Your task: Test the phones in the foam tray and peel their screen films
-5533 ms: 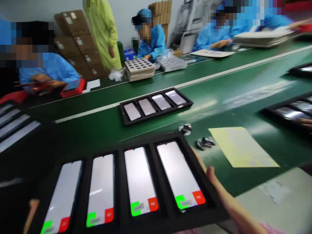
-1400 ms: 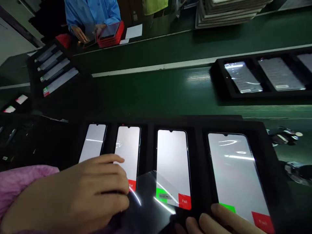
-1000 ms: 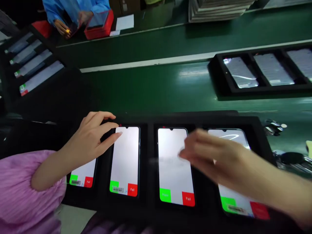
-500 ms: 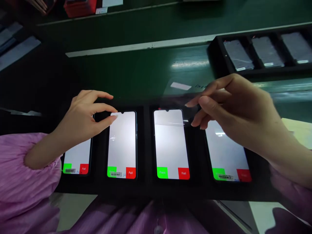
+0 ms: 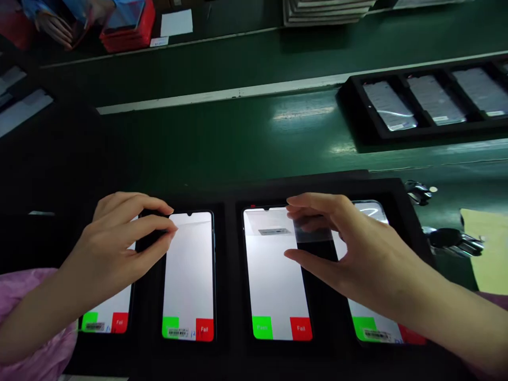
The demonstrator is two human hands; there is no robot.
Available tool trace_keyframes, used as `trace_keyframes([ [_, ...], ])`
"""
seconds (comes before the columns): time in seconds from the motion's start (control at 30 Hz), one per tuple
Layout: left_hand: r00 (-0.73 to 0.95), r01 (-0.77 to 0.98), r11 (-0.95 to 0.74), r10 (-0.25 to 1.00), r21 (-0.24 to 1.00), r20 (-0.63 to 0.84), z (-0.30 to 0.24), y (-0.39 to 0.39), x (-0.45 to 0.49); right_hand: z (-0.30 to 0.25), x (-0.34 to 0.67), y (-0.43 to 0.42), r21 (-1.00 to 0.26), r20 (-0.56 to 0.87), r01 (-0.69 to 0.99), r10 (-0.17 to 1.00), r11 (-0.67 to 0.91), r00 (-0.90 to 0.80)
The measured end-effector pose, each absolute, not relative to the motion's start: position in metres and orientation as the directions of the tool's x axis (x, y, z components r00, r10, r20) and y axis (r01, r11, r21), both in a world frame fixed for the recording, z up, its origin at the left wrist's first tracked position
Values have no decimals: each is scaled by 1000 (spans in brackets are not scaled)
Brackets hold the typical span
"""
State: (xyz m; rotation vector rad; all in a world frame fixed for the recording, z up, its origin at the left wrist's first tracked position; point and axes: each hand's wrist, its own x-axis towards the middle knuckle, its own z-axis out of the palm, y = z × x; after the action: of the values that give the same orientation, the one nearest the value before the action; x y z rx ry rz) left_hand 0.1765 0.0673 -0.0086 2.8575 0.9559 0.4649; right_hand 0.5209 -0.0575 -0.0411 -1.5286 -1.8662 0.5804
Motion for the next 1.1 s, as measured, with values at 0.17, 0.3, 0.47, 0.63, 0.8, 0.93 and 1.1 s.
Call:
trace_keyframes([
  [0.17, 760, 577, -800, 600, 164, 251, -12, 65, 169, -44, 517, -51, -682, 225, 700, 972, 212, -74],
  [0.3, 744, 586, -779, 626, 223, 233, -15, 68, 159, -44, 517, -51, -708, 206, 679, 976, 197, -68],
  [0.47, 681, 653, -705, 707, 276, 192, -12, 63, 161, -44, 517, -52, -696, 180, 688, 977, 207, -113],
  [0.63, 632, 694, -658, 751, 292, 189, -9, 52, 166, -42, 519, -52, -674, 201, 696, 968, 249, -152],
  [0.8, 743, 587, -792, 609, 165, 279, -18, 66, 149, -40, 518, -48, -640, 217, 736, 971, 220, -102],
  [0.93, 825, 474, -875, 481, 98, 297, -22, 74, 140, -38, 515, -46, -630, 238, 745, 968, 219, -83],
  [1.1, 697, 640, -738, 675, 215, 242, -15, 59, 150, -39, 514, -51, -552, 240, 793, 960, 258, -145],
])
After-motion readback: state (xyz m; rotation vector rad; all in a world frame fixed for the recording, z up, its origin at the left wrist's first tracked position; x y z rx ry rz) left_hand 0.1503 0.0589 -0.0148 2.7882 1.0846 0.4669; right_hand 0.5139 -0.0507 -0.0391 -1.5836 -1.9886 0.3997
